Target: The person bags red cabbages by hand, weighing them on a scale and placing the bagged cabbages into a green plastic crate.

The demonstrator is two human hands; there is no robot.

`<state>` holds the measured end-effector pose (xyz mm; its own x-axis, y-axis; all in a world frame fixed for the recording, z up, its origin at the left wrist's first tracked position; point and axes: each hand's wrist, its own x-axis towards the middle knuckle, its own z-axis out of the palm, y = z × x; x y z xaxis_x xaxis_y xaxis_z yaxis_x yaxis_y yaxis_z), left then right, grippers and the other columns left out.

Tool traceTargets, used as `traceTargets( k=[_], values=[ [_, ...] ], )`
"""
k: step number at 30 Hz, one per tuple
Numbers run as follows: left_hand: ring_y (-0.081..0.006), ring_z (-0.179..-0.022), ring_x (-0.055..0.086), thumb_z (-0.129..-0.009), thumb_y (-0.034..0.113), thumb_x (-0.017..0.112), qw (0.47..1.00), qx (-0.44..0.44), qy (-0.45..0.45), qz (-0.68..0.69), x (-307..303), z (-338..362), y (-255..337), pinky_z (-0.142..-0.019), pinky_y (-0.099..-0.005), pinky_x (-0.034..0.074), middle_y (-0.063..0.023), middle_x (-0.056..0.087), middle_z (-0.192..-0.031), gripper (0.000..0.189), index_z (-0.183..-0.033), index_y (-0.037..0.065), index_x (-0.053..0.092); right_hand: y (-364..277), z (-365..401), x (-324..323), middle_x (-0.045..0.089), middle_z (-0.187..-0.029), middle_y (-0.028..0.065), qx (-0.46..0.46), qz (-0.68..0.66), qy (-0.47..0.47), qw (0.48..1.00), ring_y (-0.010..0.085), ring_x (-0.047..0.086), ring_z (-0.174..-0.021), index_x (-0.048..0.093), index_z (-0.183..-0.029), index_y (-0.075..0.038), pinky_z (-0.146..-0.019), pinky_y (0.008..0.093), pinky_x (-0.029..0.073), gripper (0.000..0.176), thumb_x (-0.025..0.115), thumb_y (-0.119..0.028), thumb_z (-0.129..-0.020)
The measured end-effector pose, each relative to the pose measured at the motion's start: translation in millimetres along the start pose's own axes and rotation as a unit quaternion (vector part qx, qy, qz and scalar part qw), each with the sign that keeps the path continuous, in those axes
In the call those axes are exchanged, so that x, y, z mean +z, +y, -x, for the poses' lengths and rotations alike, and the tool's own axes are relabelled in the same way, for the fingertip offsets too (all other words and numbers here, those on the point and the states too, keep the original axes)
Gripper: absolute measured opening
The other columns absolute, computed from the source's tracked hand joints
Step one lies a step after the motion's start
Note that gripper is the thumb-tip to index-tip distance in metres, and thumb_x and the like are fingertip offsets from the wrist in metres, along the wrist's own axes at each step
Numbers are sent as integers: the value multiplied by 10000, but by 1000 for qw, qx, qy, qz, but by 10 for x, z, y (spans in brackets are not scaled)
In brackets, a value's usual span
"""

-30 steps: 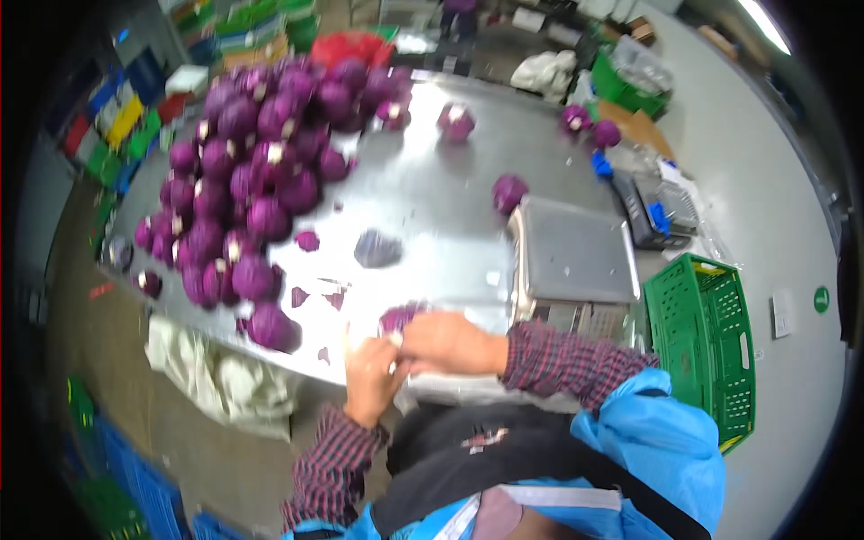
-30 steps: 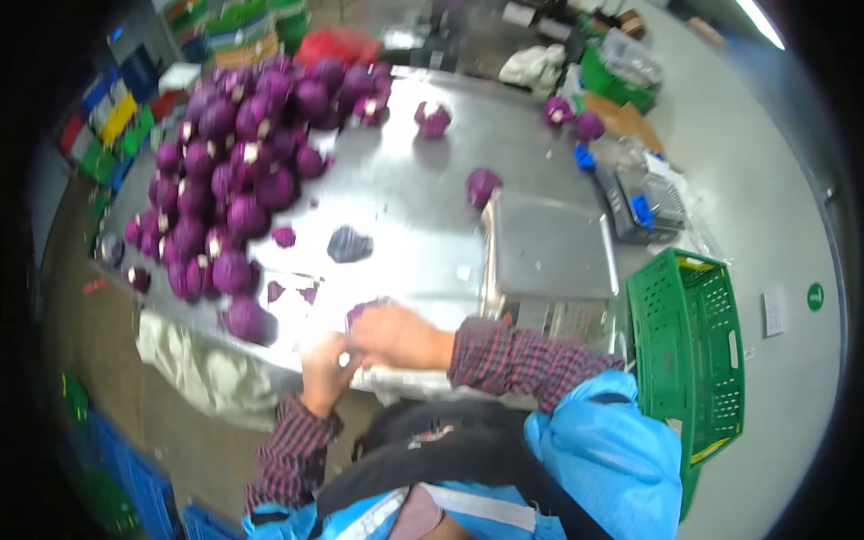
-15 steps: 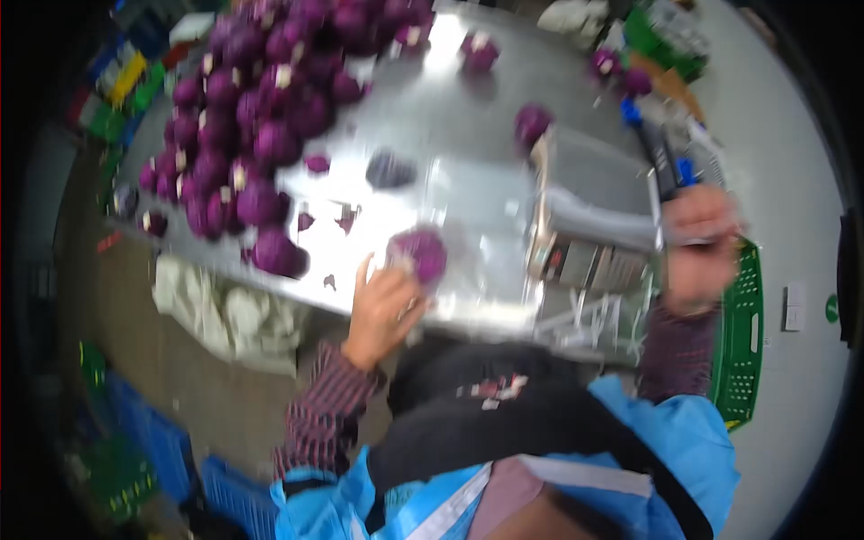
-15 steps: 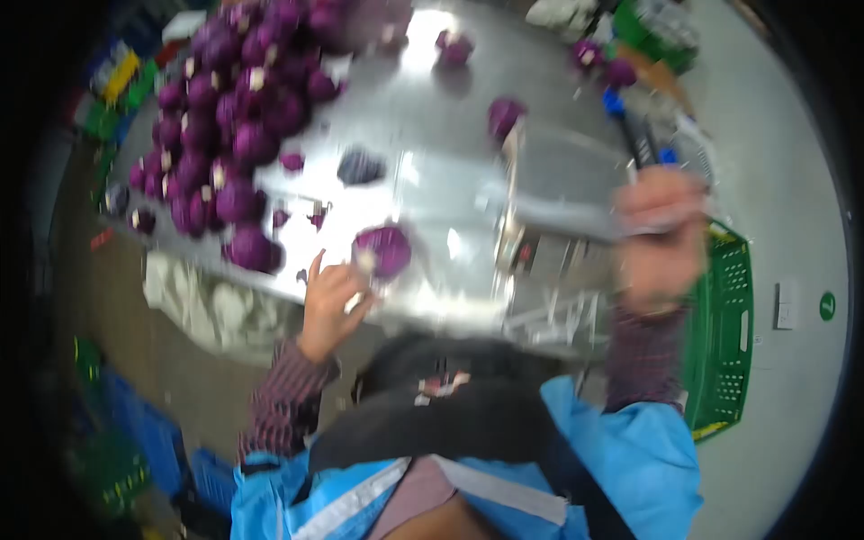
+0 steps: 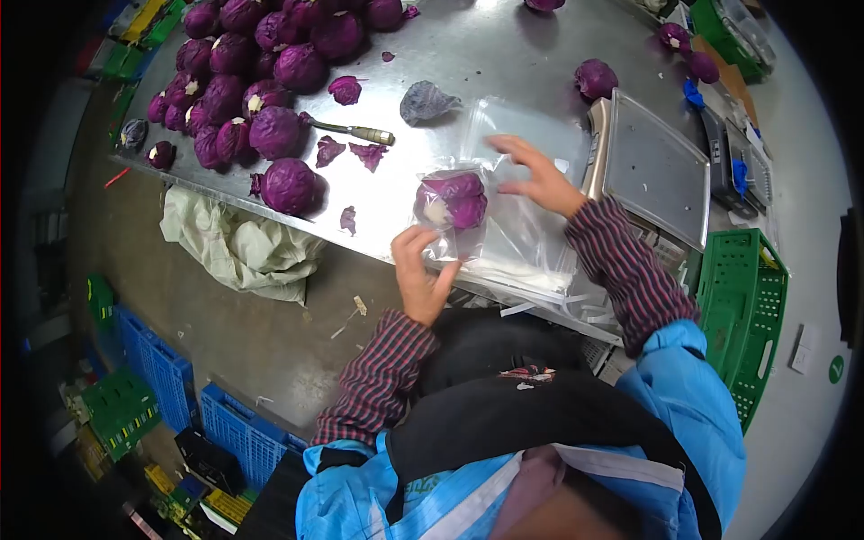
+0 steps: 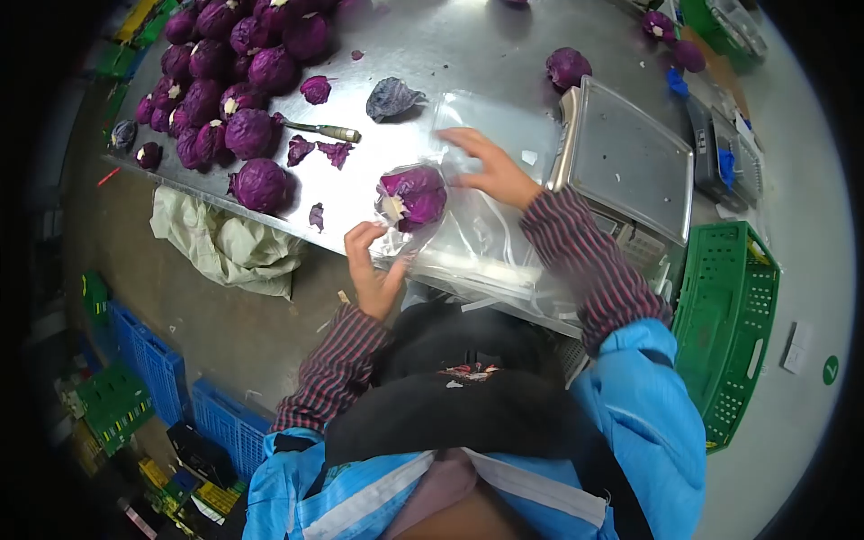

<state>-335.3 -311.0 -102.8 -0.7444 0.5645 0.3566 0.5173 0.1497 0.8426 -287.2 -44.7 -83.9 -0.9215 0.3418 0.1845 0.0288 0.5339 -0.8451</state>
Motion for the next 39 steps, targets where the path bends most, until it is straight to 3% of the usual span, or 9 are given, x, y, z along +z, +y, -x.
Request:
traceTargets(
  k=[3,5,18,20,22,24,26,31,39],
  values=[
    [-224,-930,560,-761,-4,659,991,-105,34,74,55,-114,-124,-830,-349,445,-115,586,-938,197,-946,35,602,137,-190,223,625,-1118,87,-163,27,-145,976,161,587,-1003,624,-1117,-5,-897,312,457,255,589,-118,-892],
    [-122,-744,583,-851,15,590,978,-175,60,98,-146,-118,-42,-697,-277,466,-79,628,-775,39,-858,-4,624,-92,-25,104,643,-1056,87,119,-110,-152,975,179,599,-992,637,-1039,18,-902,326,463,221,584,-151,-906],
    [-102,-509,540,-928,207,610,853,-388,75,340,-498,-173,-330,-526,-252,482,-5,534,-596,203,-814,65,519,-96,669,244,572,-688,35,391,-325,72,858,133,580,-578,582,-802,-30,-555,275,523,203,558,-197,-913],
    [-124,-584,571,-898,210,636,864,-479,-48,148,-478,-50,-522,-558,-261,492,-66,589,-762,206,-881,38,523,-59,827,298,579,-685,49,437,-339,86,828,152,582,-576,593,-803,-19,-552,291,516,200,560,-193,-896],
    [-223,-864,602,-851,189,664,949,-276,-19,-150,-429,-205,-206,-752,-353,511,-168,563,-1023,291,-1027,-9,544,-20,900,319,586,-682,64,489,-354,107,790,171,584,-574,604,-804,-9,-549,307,509,199,563,-188,-879],
    [-326,-1125,471,-845,269,666,979,90,-71,-169,-338,-564,193,-939,-472,406,-198,456,-1232,448,-1188,16,526,4,964,297,584,-686,71,490,-355,59,794,171,596,-596,605,-811,-6,-544,316,509,196,554,-184,-875],
    [-382,-1184,384,-838,376,650,937,124,-235,-226,-43,-555,42,-1003,-516,313,-166,456,-1282,542,-1275,88,506,-49,965,276,591,-774,95,440,-195,54,875,210,602,-686,592,-883,0,-608,330,513,177,582,-173,-846],
    [-393,-1158,423,-798,382,688,961,42,-255,-101,146,-466,-435,-971,-486,344,-180,468,-1281,560,-1239,74,533,-427,553,260,514,-1298,163,1,193,-29,981,354,470,-1211,487,-1290,-50,-1010,425,363,681,755,-269,-704],
    [-305,-1154,512,-848,426,660,879,-273,-385,72,-70,-776,-800,-991,-358,399,-232,508,-1242,677,-1341,17,443,-311,587,909,574,-1191,174,215,-251,-63,942,244,550,-1110,410,-1345,21,-975,351,423,857,834,-281,-665]
  ],
)
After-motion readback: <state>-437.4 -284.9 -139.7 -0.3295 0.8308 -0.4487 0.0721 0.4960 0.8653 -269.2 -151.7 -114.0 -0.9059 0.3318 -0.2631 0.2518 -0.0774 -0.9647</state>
